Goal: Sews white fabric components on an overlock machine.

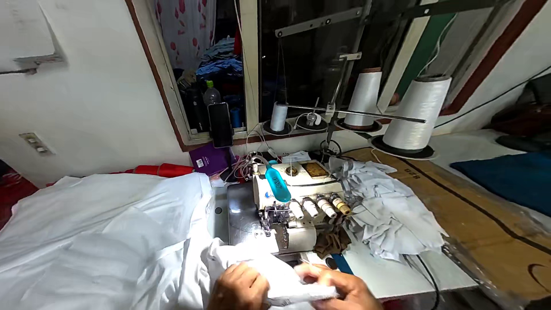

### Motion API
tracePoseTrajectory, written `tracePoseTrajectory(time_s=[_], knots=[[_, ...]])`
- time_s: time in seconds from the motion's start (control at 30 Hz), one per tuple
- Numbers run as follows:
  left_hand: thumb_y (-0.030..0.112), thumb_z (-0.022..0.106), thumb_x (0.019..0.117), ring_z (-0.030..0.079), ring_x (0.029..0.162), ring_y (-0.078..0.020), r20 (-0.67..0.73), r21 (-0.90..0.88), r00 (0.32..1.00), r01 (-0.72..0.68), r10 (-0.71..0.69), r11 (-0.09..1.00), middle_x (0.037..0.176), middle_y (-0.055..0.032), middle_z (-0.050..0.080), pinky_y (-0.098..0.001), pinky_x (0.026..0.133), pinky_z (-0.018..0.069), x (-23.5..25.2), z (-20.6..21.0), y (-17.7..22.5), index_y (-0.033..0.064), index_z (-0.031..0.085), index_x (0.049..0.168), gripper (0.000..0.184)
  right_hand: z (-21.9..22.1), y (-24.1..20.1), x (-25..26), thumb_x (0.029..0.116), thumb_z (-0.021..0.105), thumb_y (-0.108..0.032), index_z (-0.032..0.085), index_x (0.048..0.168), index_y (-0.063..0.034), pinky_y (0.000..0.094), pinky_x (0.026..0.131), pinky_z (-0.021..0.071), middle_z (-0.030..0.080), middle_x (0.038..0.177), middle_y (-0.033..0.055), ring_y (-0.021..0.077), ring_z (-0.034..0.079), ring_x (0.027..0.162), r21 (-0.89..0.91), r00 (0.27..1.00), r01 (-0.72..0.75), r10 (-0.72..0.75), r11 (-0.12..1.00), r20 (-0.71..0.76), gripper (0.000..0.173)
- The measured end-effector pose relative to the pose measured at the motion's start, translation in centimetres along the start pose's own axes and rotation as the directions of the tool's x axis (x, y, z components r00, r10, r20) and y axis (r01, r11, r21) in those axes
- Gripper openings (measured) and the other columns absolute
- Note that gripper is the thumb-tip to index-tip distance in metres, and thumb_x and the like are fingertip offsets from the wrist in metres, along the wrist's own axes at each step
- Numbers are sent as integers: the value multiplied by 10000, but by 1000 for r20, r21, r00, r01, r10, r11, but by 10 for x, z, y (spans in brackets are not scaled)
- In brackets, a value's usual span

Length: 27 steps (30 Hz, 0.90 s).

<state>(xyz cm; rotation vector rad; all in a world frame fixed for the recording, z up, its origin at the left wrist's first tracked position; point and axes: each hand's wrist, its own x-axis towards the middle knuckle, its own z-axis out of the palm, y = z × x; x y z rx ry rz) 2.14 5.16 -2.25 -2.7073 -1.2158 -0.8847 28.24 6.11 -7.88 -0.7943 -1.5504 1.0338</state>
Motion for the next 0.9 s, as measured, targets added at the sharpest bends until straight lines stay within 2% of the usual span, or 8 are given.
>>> tracePoseTrajectory(time_s=[0.1,0.27,0.4,0.53,0.63,0.73,0.83,0.9], knots=[[206,720,914,691,758,-231,6,-222,996,-82,86,971,768,-80,689,-362,652,564,24,-37,17,60,721,852,159,-24,-41,-7,896,749,-249,787,1013,-317,272,907,575,769,1061,-97,51,706,1012,250,995,-17,-8,968,99,140],[318,713,944,706,711,-247,115,-370,951,-227,287,901,848,-122,725,-413,591,554,65,-103,43,42,729,1010,284,-63,-131,-1,954,690,-368,768,1109,-336,202,856,576,751,1029,-170,-33,690,939,166,984,61,-87,984,153,177],[235,728,882,667,675,-272,50,-287,912,-377,407,880,745,-120,680,-419,596,512,70,-143,62,34,700,924,207,-95,-194,2,959,672,-410,743,1062,-323,169,766,540,719,935,-186,-54,658,858,145,941,190,-222,971,254,152],[181,683,916,665,931,-169,-96,-186,919,-394,382,900,966,-103,696,-307,801,556,70,-192,67,34,679,939,149,-101,-247,-1,855,801,-322,724,967,-306,179,734,553,684,843,-156,-26,651,805,-7,939,317,-313,948,142,137],[351,685,961,661,837,26,-137,-77,972,-200,188,977,982,96,714,-213,696,575,66,-234,66,207,692,1047,168,-78,-283,-8,774,855,-164,701,941,-252,191,694,605,752,970,-78,32,710,812,-302,944,283,-320,910,-82,243],[221,713,923,663,772,-26,-183,-218,980,-119,79,969,933,80,698,-222,659,572,66,-275,71,184,649,1031,131,-64,-295,-3,845,792,-136,688,1061,-172,239,715,626,754,1079,6,116,730,846,-462,866,384,-485,800,-120,243],[152,746,897,656,803,39,-357,-429,894,-414,270,803,903,107,704,-111,717,533,83,-303,25,154,683,1007,127,-56,-310,6,913,751,-178,670,1184,-139,214,719,628,742,1017,-30,88,720,842,-562,766,499,-639,660,-70,286],[135,621,984,603,907,94,-429,-382,709,-704,560,599,962,100,667,-76,809,462,110,-326,-54,83,683,1066,115,-49,-319,13,896,758,-130,651,1220,-104,191,727,623,741,1017,-44,68,717,849,-558,718,550,-693,621,-64,342]])
